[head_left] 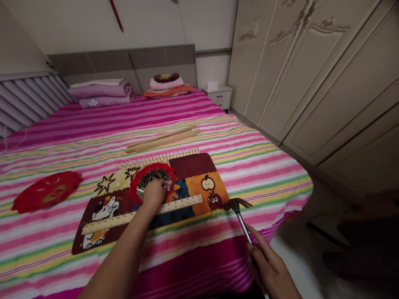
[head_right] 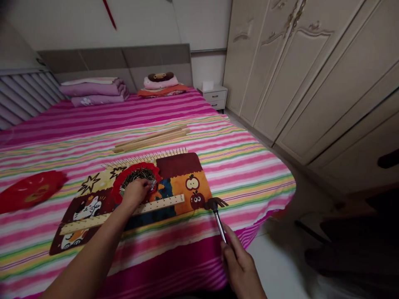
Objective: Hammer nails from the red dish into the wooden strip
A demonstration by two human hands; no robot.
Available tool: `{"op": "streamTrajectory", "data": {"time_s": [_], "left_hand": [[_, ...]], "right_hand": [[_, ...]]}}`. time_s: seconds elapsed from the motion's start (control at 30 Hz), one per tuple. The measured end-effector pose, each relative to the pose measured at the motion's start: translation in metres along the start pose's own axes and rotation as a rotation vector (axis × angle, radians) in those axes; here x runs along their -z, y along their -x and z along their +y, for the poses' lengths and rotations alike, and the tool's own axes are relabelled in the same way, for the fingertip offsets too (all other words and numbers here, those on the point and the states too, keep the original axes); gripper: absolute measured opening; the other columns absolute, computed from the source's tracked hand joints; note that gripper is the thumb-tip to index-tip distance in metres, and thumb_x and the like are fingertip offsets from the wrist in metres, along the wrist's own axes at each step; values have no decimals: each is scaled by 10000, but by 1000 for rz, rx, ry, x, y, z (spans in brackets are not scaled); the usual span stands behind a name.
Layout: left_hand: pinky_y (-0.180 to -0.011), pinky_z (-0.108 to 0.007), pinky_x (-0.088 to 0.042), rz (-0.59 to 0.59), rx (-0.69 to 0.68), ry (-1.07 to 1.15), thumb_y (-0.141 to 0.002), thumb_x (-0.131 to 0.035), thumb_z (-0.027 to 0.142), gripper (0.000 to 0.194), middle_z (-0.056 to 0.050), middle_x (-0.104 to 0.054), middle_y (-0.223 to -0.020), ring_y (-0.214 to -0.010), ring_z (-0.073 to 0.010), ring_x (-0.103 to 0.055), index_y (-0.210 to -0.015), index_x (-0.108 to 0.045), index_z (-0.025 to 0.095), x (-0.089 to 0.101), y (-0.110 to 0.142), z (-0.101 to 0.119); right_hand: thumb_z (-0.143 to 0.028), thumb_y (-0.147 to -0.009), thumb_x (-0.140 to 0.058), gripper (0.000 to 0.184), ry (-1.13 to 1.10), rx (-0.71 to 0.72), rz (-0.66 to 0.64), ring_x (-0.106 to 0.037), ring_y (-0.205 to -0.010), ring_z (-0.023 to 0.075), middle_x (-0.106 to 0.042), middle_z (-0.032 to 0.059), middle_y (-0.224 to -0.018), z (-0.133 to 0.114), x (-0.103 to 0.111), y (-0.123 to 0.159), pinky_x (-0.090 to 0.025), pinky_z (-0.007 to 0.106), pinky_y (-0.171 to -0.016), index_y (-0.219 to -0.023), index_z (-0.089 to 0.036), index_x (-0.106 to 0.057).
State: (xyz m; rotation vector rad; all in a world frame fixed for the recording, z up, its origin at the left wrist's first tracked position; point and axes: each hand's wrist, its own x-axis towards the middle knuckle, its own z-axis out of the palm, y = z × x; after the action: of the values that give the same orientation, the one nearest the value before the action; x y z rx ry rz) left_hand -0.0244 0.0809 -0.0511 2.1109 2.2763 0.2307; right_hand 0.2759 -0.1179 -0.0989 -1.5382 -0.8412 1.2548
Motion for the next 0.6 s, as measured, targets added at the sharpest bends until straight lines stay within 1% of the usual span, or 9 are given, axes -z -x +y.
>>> {"op": "streamTrajectory", "data": {"time_s": [0.1,0.2,0.27,0.33,0.4,0.47,0.53,0.6], "left_hand": [[-622,-268,-399,-28,21,-1,-734,-478,196,180,-81,-666,-783,-695,-188,-589,-698,-654,193,1,-4,3],[-608,-268,-391,-13,38,110,-701,-498,177,136,-70,-647,-710,-641,-178,-571,-624,-609,189,7,-4,-1],[-577,-259,-383,11,83,291,-683,-521,207,102,-37,-620,-638,-586,-157,-544,-601,-580,194,12,-2,-5],[-529,-245,-376,-2,149,569,-655,-562,288,106,-5,-585,-575,-529,-133,-507,-614,-568,190,18,4,-6],[-500,-235,-386,-71,200,893,-587,-631,382,227,13,-570,-555,-498,-112,-485,-668,-582,176,25,15,-2],[-507,-238,-417,-152,237,1152,-496,-707,430,385,7,-593,-592,-501,-99,-495,-750,-608,157,32,29,6],[-518,-244,-443,-196,264,1280,-446,-751,427,454,-13,-621,-639,-513,-95,-514,-784,-629,149,38,43,15],[-521,-246,-460,-219,272,1318,-447,-762,417,421,-18,-626,-641,-513,-94,-523,-747,-638,150,40,55,25]], "right_hand": [[-486,-746,-579,569,-20,-12,-14,-532,-462,154,-603,6,-561,1,-3,2,-402,230,-413,-1254,-232,-562],[-487,-744,-584,570,-17,-14,-16,-564,-503,168,-641,20,-619,3,-3,2,-413,234,-430,-1256,-240,-561],[-474,-729,-605,550,-11,-10,-18,-581,-525,177,-658,22,-646,5,-2,0,-428,242,-446,-1233,-255,-581],[-456,-715,-622,535,-14,-5,-14,-587,-528,181,-668,24,-662,8,0,-1,-433,248,-448,-1213,-263,-598],[-443,-711,-626,529,-24,-4,-2,-578,-505,178,-666,21,-644,10,0,-2,-425,248,-430,-1209,-265,-602],[-435,-709,-628,529,-36,-10,-2,-565,-480,176,-649,12,-596,11,0,-2,-411,245,-409,-1208,-264,-602],[-434,-716,-619,528,-52,-16,7,-550,-461,171,-625,3,-553,9,-1,1,-395,237,-392,-1213,-256,-598],[-433,-737,-600,525,-65,-29,16,-532,-445,156,-610,-2,-541,6,-1,3,-374,224,-379,-1227,-245,-583]]}}
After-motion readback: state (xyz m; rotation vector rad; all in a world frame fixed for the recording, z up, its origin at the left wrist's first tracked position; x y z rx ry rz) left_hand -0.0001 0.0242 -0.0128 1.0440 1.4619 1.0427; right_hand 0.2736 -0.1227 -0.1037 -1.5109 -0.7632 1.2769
